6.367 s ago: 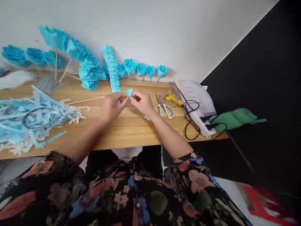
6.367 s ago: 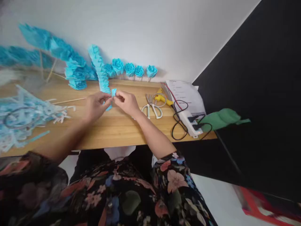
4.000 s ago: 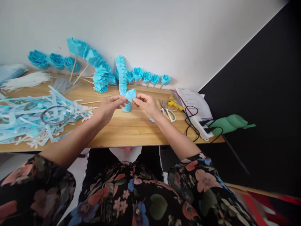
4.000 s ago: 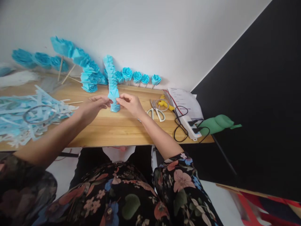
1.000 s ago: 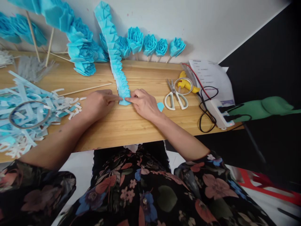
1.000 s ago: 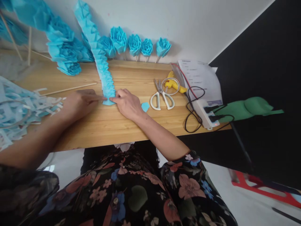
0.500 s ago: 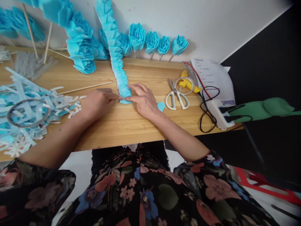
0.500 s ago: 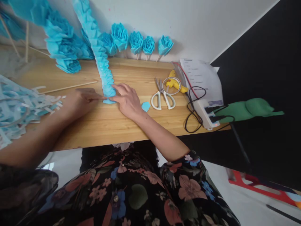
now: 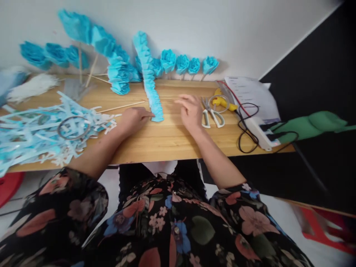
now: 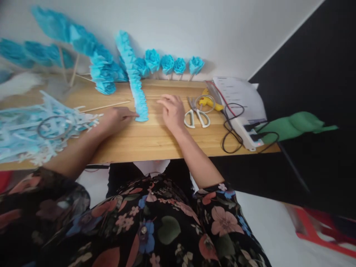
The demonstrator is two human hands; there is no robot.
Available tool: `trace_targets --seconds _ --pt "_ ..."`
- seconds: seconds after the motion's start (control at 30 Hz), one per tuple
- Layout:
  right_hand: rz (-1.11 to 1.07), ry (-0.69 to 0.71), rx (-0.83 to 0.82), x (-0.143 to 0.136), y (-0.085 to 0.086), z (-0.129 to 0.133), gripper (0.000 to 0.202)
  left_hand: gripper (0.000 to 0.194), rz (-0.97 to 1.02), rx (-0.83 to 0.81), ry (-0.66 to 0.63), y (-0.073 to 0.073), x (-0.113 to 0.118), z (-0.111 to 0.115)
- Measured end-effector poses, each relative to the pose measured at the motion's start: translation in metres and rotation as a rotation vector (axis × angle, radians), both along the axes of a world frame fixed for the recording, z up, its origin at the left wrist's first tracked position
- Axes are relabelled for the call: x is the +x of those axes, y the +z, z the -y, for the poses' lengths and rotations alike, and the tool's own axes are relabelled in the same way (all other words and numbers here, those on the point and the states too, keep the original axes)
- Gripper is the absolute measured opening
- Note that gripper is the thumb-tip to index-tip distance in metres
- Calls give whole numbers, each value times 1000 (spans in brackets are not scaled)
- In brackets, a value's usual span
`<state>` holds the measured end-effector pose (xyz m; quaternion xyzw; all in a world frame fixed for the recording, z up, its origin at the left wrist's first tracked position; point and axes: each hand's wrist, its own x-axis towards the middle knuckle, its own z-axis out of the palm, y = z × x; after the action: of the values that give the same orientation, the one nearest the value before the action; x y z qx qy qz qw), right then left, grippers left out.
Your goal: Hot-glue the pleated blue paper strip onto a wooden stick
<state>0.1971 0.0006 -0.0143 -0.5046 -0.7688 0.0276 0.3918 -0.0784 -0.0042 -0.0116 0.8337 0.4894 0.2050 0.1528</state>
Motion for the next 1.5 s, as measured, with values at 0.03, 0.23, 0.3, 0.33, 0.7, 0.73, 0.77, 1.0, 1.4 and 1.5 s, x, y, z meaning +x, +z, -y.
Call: trace_targets --seconds 0.03,0.23,0.3,0.33,0.7,0.73,0.77,1.0,1.4,1.5 --pt "-8 -20 24 1 2 0 51 38 -9 5 -4 0 0 0" --pt "-77 -95 47 4 4 -3 50 29 31 22 -18 -1 5 -3" --pt "-90 -84 47 5 1 -5 48 25 61 22 10 -2 7 -3" --pt "-91 -78 50 6 0 -5 47 24 74 16 26 -2 8 -3" --pt "-54 -100 81 9 -9 -13 43 18 130 -26 112 5 8 0" --pt "-41 -107 72 9 -9 -14 43 21 124 -19 106 4 7 -1" --pt "-31 -114 64 9 -9 -14 44 25 119 -13 102 2 6 -2" --pt "-74 -134 135 45 5 0 48 37 119 -3 156 -3 0 -6" --pt "339 -42 -225 88 17 52 28 45 137 -53 218 18 4 3" --pt "405 -19 -290 83 20 44 27 41 166 -83 204 26 5 8"
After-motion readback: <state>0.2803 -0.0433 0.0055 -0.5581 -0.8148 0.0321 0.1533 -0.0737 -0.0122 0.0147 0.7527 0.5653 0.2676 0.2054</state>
